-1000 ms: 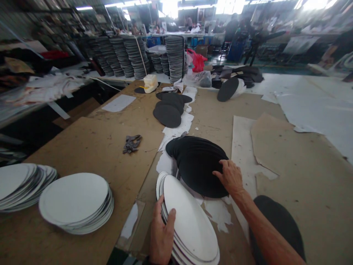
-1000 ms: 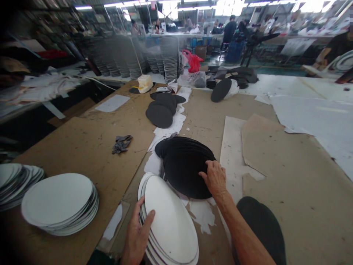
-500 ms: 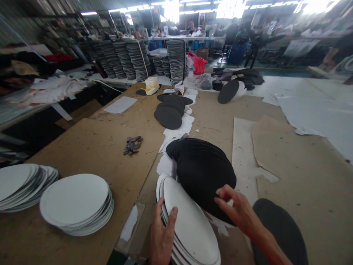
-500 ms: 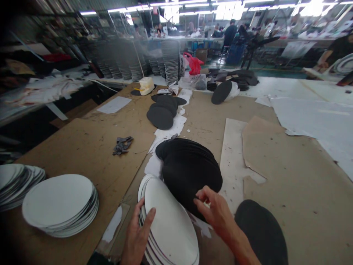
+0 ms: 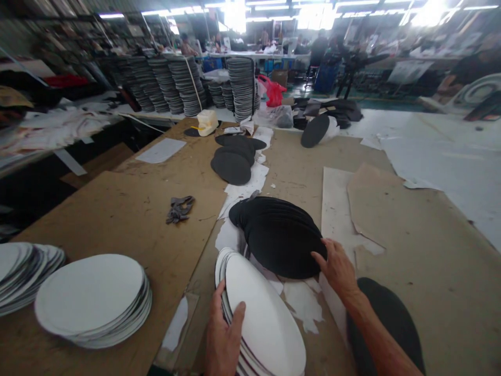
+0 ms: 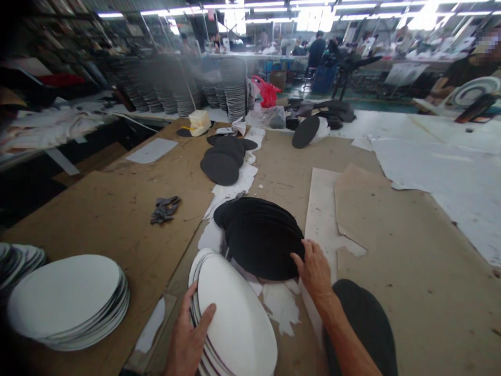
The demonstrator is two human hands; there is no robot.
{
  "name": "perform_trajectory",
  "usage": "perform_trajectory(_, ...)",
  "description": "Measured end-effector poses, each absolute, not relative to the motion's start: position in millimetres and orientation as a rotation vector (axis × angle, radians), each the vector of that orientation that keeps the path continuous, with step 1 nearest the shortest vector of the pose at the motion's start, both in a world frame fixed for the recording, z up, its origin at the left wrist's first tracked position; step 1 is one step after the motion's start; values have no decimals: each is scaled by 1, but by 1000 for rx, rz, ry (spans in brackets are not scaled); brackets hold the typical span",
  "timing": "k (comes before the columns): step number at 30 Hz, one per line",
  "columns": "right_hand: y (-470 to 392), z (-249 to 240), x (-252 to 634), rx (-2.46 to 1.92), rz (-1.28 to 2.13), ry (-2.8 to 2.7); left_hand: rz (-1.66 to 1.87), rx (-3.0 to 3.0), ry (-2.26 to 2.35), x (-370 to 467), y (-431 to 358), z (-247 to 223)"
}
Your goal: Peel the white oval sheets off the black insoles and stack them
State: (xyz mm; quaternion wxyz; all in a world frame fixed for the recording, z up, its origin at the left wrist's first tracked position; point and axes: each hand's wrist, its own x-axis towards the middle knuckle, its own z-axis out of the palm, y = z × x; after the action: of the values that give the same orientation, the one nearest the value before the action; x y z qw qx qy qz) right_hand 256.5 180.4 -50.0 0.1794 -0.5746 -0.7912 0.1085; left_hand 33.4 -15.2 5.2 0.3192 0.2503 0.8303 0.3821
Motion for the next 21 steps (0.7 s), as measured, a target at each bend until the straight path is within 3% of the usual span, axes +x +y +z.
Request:
perform_trajectory(6,190,-62,259,-1866,232,-2301,1010,670,2200,33,-14,6)
perform_trajectory(21,195,-75,271,-1816,465,-2172,1032,659,2197,34,-12,9)
